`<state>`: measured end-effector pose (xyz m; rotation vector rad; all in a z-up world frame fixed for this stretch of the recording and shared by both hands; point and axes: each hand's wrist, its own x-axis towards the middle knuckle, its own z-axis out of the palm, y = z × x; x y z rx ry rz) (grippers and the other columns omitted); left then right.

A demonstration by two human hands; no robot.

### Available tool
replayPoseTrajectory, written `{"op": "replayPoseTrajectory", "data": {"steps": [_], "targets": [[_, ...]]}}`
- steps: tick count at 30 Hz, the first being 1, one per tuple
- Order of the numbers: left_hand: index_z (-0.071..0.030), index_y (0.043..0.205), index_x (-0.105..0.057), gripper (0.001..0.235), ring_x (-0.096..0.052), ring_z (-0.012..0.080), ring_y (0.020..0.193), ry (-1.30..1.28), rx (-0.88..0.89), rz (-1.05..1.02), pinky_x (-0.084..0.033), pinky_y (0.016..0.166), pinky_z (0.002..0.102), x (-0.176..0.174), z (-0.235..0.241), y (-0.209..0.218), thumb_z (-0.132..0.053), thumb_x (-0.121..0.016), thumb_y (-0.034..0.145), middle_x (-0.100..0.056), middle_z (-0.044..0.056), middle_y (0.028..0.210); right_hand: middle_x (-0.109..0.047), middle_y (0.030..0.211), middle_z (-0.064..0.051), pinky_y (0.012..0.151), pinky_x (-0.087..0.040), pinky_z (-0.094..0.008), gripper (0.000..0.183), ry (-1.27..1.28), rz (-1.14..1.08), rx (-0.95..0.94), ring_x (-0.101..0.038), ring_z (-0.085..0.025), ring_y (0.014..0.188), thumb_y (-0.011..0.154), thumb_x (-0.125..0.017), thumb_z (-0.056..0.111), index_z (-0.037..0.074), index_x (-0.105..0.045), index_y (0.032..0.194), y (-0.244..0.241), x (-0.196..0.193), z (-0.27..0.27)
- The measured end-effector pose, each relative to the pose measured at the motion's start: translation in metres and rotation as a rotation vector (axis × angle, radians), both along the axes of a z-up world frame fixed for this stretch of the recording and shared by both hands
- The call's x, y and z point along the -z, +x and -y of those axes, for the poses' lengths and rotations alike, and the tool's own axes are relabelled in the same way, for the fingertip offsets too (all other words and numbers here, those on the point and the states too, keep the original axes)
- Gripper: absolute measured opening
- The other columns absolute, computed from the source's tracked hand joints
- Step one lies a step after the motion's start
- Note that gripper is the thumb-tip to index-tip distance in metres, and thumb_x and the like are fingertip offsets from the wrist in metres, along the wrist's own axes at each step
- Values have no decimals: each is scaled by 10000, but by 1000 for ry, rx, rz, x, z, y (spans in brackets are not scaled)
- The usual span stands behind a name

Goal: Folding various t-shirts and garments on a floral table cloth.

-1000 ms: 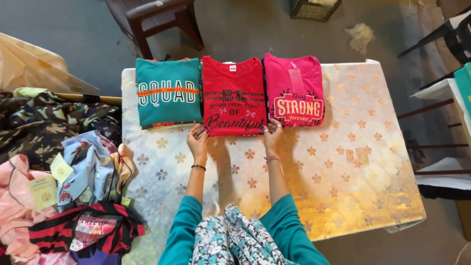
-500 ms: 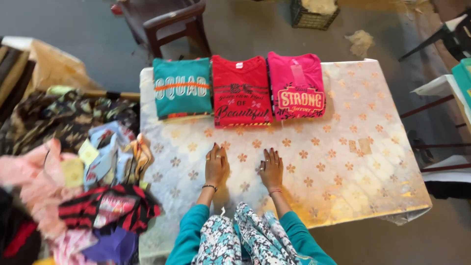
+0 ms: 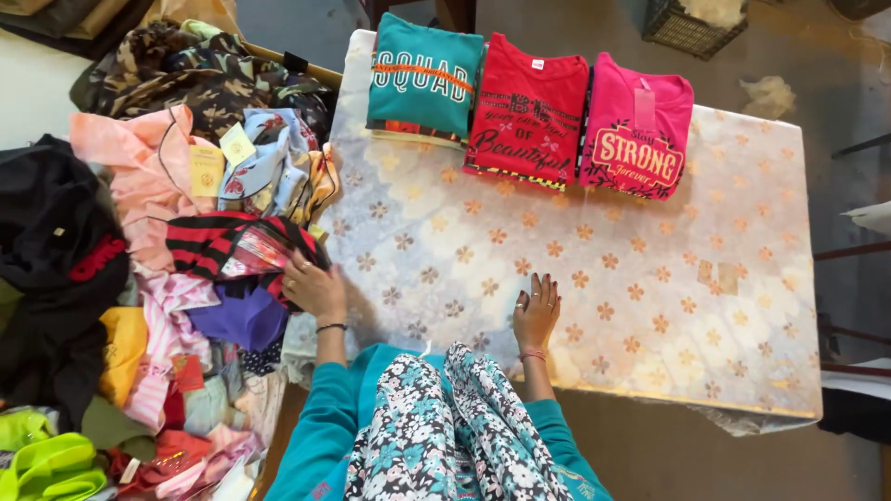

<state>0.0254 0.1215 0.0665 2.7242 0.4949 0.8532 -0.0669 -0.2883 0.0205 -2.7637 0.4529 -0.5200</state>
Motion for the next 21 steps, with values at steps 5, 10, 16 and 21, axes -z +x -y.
{"op": "replayPoseTrajectory", "data": {"steps": [5, 10, 16, 21], "targets": [[-8, 1057, -655, 292, -642, 422, 965, -209, 190, -234, -493, 823, 546, 30, 17, 14, -262, -668, 914, -663, 221, 1039, -438, 1611, -134, 1245, -219, -540, 542, 18, 8, 59, -337, -336, 1523, 966, -596, 226, 139, -524, 1497, -8, 1, -18], [-50, 1062, -672, 326, -680, 395, 1012, -557, 798, -591, -527, 860, 473, 10, 152, -3, -364, -582, 1054, -703, 209, 1062, -433, 1606, -155, 1239, -201, -547, 546, -32, 1, 147, -325, -367, 1515, 945, -615, 223, 120, -532, 1475, -4, 2, -25], [-90, 1397, -529, 756, -501, 421, 1282, -201, 1267, -509, -383, 1038, 568, 18, 172, -37, -449, -810, 794, -490, 213, 1454, -408, 1608, -164, 1245, -174, -555, 607, 50, 35, 75, -296, -374, 1518, 944, -634, 324, 87, -506, 1488, -16, 1, -19], [-97, 1303, -582, 728, -506, 408, 1247, -102, 1223, -333, -397, 1010, 561, 23, 148, -32, -375, -816, 672, -519, 189, 1377, -405, 1601, -169, 1242, -153, -556, 571, 95, 52, -14, -281, -375, 1526, 949, -689, 392, 130, -547, 1436, -18, -3, -40]]}}
